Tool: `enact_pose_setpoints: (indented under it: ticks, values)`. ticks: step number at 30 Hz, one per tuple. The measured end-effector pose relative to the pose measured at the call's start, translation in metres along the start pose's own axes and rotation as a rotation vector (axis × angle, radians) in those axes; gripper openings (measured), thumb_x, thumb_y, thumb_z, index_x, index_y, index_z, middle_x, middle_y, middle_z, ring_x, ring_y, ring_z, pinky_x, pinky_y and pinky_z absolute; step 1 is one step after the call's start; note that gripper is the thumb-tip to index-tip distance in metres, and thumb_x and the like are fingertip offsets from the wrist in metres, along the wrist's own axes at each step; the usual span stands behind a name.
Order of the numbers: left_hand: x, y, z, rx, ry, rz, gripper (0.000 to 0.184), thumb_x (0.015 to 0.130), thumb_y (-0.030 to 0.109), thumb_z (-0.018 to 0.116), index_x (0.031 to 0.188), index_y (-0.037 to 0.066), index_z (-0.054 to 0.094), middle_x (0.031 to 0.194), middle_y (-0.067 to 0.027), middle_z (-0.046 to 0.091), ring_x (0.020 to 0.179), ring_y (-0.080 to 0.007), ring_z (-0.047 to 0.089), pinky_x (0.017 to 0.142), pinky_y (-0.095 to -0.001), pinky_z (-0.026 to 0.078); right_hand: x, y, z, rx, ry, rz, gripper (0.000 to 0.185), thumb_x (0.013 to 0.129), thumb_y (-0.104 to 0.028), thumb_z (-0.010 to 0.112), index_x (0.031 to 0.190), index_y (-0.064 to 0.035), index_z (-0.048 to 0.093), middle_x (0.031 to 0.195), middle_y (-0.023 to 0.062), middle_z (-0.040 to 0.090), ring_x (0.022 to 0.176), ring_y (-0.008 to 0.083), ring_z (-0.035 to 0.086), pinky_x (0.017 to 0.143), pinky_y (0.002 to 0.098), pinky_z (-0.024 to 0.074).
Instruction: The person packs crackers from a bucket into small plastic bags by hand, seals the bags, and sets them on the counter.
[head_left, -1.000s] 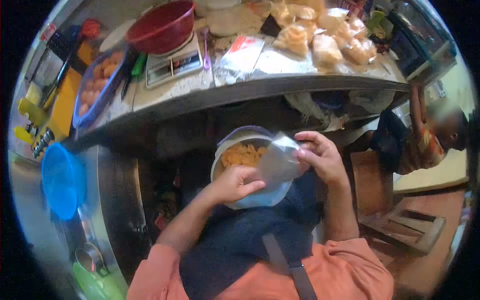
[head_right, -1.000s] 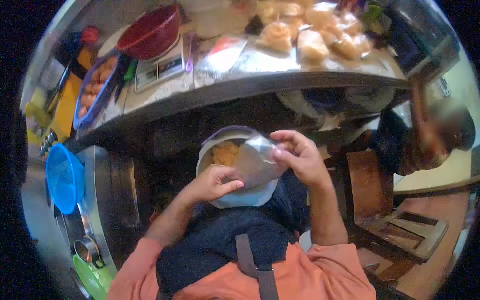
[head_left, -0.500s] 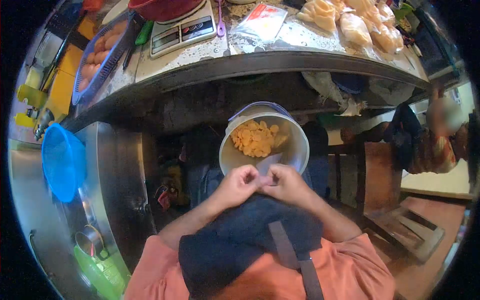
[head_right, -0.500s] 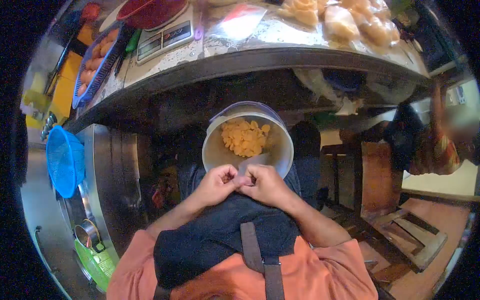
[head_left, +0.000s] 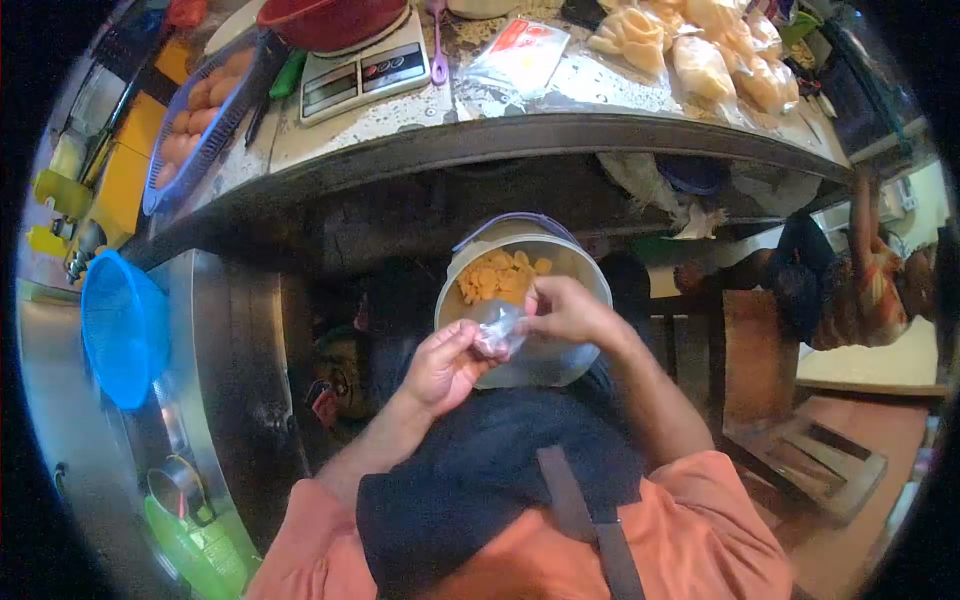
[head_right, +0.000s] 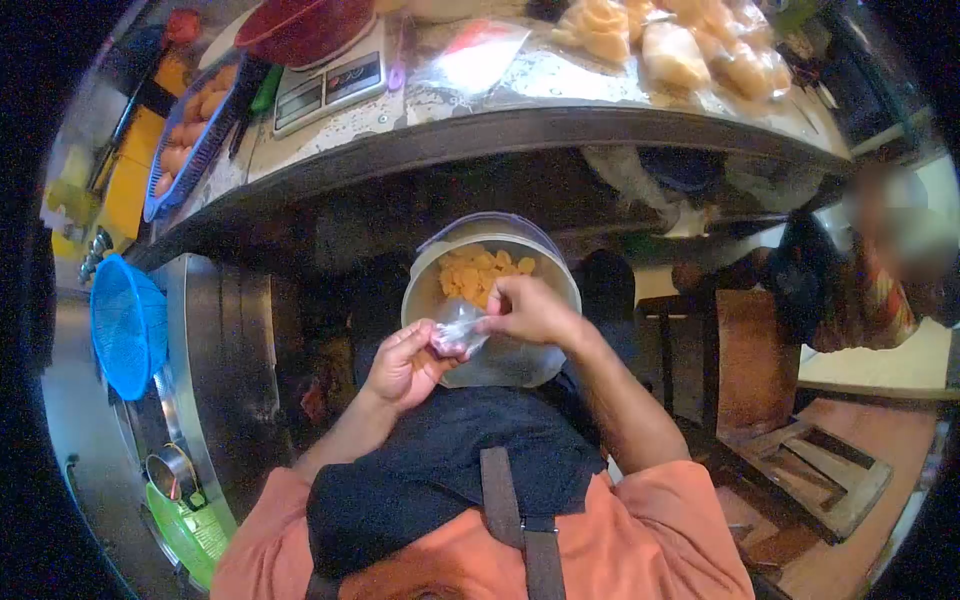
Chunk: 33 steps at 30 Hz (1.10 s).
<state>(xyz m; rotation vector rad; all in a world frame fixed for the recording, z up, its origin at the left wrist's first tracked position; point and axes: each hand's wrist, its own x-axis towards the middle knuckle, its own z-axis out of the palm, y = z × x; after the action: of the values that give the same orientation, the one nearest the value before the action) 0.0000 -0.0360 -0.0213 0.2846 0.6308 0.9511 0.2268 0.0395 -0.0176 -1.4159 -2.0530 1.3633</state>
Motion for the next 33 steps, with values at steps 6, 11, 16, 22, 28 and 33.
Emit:
enact_pose_setpoints:
  ticks: [6,11,16,22,28,33]
  values:
    - [-0.005,0.000,-0.013,0.292,-0.031,-0.082,0.021,0.100,0.015,0.052,0.115,0.001,0.056,0.093,-0.0038,0.059,0.087,-0.0149,0.060,0.087,-0.0344,0.052,0.090,0.081,0.046,-0.419,-0.053,0.249,0.055,0.072,-0.026,0.078,0.121,-0.0070,0.061,0.123,0.0183,0.062,0.112,0.0307,0.061,0.092,0.0432,0.0490]
    - [-0.018,0.001,0.004,0.607,-0.022,-0.116,0.040,0.086,0.002,0.071,0.119,0.002,0.051,0.106,-0.0061,0.063,0.097,-0.0119,0.061,0.088,-0.0274,0.051,0.104,0.102,0.087,-0.451,-0.026,0.273,0.065,0.079,-0.027,0.072,0.138,-0.0079,0.049,0.144,0.0181,0.043,0.129,0.0319,0.047,0.103,0.0458,0.0430]
    - [-0.021,-0.001,0.003,0.886,0.031,-0.075,0.021,0.088,0.006,0.069,0.103,0.004,0.055,0.088,-0.0007,0.062,0.081,-0.0079,0.058,0.072,-0.0231,0.049,0.104,0.096,0.118,-0.688,-0.237,0.306,0.058,0.080,-0.030,0.069,0.131,-0.0048,0.055,0.139,0.0193,0.049,0.130,0.0337,0.048,0.106,0.0457,0.0415]
    - [-0.016,0.009,0.019,1.292,-0.016,-0.141,0.020,0.088,0.011,0.071,0.096,0.006,0.054,0.077,0.0049,0.057,0.069,-0.0052,0.052,0.061,-0.0225,0.044,0.092,0.090,0.114,-0.554,-0.270,0.259,0.035,0.082,-0.024,0.061,0.108,-0.0030,0.071,0.110,0.0176,0.069,0.102,0.0337,0.068,0.083,0.0432,0.0545]
    - [-0.017,0.019,0.004,1.004,-0.206,-0.124,0.027,0.085,0.005,0.071,0.106,0.006,0.054,0.091,0.0019,0.056,0.082,-0.0067,0.052,0.073,-0.0225,0.045,0.087,0.067,0.069,-0.465,-0.132,0.273,0.030,0.083,-0.022,0.059,0.104,-0.0049,0.071,0.107,0.0177,0.070,0.098,0.0339,0.067,0.081,0.0400,0.0537]
    - [-0.011,0.013,-0.011,1.085,-0.056,0.044,0.033,0.084,-0.002,0.063,0.115,0.004,0.053,0.098,0.0003,0.055,0.089,-0.0076,0.054,0.080,-0.0233,0.046,0.031,0.030,0.003,-0.182,0.087,-0.018,0.018,0.081,-0.013,0.064,0.096,-0.0040,0.069,0.092,0.0140,0.072,0.083,0.0271,0.069,0.073,0.0380,0.0540]
